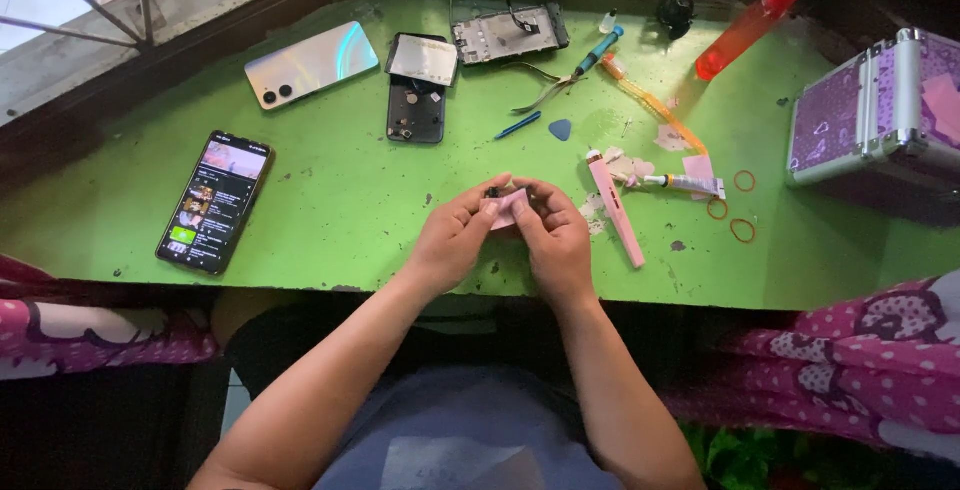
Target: The person uses a pink pen-like tool to scrape residue from a small circuit board, then wipes the board with a pink tissue. The person handles the board and tissue throughout the clip.
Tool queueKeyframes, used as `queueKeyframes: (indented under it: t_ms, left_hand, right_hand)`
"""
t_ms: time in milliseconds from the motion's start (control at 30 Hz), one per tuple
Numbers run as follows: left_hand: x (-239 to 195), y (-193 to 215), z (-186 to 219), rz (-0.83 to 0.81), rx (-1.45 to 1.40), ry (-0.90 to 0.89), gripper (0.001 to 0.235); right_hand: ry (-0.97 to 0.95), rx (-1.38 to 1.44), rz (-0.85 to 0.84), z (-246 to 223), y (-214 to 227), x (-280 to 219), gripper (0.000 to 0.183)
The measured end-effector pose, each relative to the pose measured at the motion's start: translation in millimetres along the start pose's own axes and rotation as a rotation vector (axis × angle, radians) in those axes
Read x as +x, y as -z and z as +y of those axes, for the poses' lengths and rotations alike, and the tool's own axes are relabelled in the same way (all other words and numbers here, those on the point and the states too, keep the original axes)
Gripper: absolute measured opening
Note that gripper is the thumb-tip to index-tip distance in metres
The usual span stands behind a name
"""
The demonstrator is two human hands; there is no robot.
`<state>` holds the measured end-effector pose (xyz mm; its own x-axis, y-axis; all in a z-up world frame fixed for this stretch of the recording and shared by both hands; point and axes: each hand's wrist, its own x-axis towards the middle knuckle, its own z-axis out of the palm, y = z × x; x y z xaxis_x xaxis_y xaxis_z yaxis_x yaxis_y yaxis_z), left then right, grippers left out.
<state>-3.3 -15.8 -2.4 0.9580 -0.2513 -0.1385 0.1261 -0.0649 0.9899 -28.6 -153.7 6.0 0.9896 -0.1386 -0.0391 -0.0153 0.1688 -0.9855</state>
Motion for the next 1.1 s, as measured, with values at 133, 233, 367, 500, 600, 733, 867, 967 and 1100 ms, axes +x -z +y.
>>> queueKeyframes:
  t_ms: [133,233,367,500,600,733,867,967,1100]
  left_hand:
    - [1,7,-25,-0.096,-0.212,-0.103,0.046]
    - [-1,7,-16,-0.108,-0.141,-0.085,0.041]
    - [2,1,-18,0.003,-0.049,-0.051,0.037]
    - [7,-1,-21,0.084,-0.249,0.024,0.03]
    - [6,-4,-17,0.095,-0.331,0.046,0.028]
    - [6,-4,-13,0.112,-0.348,0.059,0.027]
    - [6,-6,-10,0.089,-0.299,0.009,0.029]
    - [5,-6,-9,0.084,-0.315,0.022,0.03]
    - [9,-4,-19,0.099,-0.28,0.039,0.026]
  right_hand:
    - [-0.006,0.027,0.04,4,3,2,0.026]
    - [-0.021,0.031,0.02,6,3,3,0.028]
    - [-0.02,-0.004,0.02,17,10,9,0.027]
    - [-0.051,0.082,0.048,2,1,7,0.023]
    - [-0.048,0.076,0.045,-2,-1,8,0.023]
    - [-0.029,0.064,0.021,22,13,13,0.026]
    - [-0.034,0.129,0.053,15,7,10,0.025]
    - [-0.036,0.086,0.048,11,5,9,0.024]
    - [-0.04,0.083,0.005,22,13,10,0.023]
